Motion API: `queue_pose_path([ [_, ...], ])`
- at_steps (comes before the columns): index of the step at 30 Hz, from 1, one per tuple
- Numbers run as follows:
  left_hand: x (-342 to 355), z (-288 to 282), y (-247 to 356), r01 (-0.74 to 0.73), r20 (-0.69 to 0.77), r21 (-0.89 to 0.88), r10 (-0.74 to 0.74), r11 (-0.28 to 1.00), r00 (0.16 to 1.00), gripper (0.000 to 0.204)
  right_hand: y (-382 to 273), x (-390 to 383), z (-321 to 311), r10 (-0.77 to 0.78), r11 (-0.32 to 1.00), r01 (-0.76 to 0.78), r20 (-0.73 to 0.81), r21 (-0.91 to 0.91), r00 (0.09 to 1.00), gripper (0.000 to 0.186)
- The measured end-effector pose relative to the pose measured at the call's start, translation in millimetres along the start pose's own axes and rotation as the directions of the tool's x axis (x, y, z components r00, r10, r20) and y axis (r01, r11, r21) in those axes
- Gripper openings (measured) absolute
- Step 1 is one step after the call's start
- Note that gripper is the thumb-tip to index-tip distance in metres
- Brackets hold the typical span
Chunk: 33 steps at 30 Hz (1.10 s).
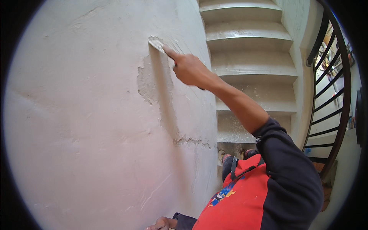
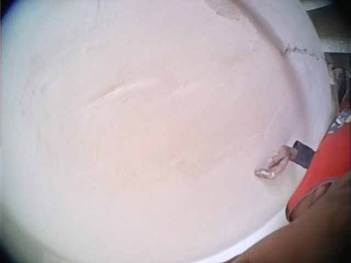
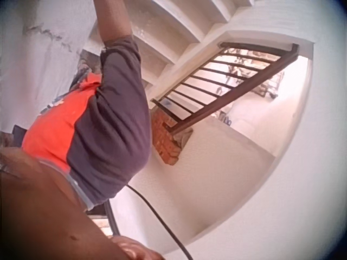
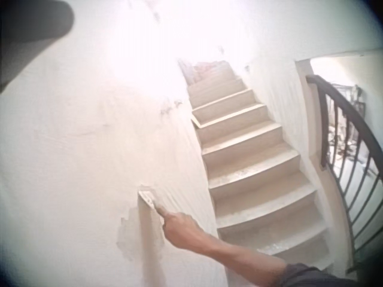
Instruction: The person applies plaster to a wall and the ceiling under a spiral staircase using a trowel. They smooth the material over cracks and uneven areas, working methodically along the wall surface and then moving to the ceiling area.
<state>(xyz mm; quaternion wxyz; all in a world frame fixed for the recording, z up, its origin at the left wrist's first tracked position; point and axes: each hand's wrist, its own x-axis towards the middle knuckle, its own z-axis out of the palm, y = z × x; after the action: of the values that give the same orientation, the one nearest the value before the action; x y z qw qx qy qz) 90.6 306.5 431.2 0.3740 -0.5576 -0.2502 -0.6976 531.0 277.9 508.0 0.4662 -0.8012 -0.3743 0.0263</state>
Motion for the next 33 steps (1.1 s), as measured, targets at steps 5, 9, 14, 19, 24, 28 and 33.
queue_pose_path([
  [5,5.7,1.1,12.2,0.116,-0.005,0.040,-0.116,0.992,0.993,0.043,-2.2,7.3,-11.1,0.067,0.997,-0.067,0.012,-0.025,0.998,0.065],
  [9,8.5,-1.3,7.3,-0.048,0.070,0.135,0.039,0.990,0.997,0.043,6.9,5.7,-2.2,-0.009,1.000,0.009,0.011,-0.017,1.000,0.064],
  [14,9.0,-0.4,14.8,-0.020,0.049,0.095,0.015,0.995,0.999,0.043,16.0,31.0,-10.8,-0.010,1.000,0.009,-0.073,-0.015,0.997,0.063],
  [19,10.1,-0.8,6.8,-0.046,0.040,0.036,0.044,0.998,0.998,0.043,14.6,18.9,6.0,-0.067,0.994,0.061,-0.062,-0.089,0.996,0.062],
  [24,10.3,-1.4,7.8,-0.114,0.039,0.017,0.113,0.993,0.993,0.044,8.7,60.0,-17.6,-0.002,0.999,-0.003,-0.144,-0.033,0.990,0.063],
  [28,10.2,-3.3,7.8,-0.059,0.048,0.036,0.057,0.998,0.997,0.043,41.0,18.2,-8.8,-0.069,0.997,0.069,0.018,-0.043,0.997,0.064],
  [33,3.3,-6.0,0.2,-0.024,0.093,0.011,0.023,1.000,0.995,0.033,26.0,-43.6,-2.4,-0.065,0.989,0.042,0.159,0.144,0.985,0.063],
])
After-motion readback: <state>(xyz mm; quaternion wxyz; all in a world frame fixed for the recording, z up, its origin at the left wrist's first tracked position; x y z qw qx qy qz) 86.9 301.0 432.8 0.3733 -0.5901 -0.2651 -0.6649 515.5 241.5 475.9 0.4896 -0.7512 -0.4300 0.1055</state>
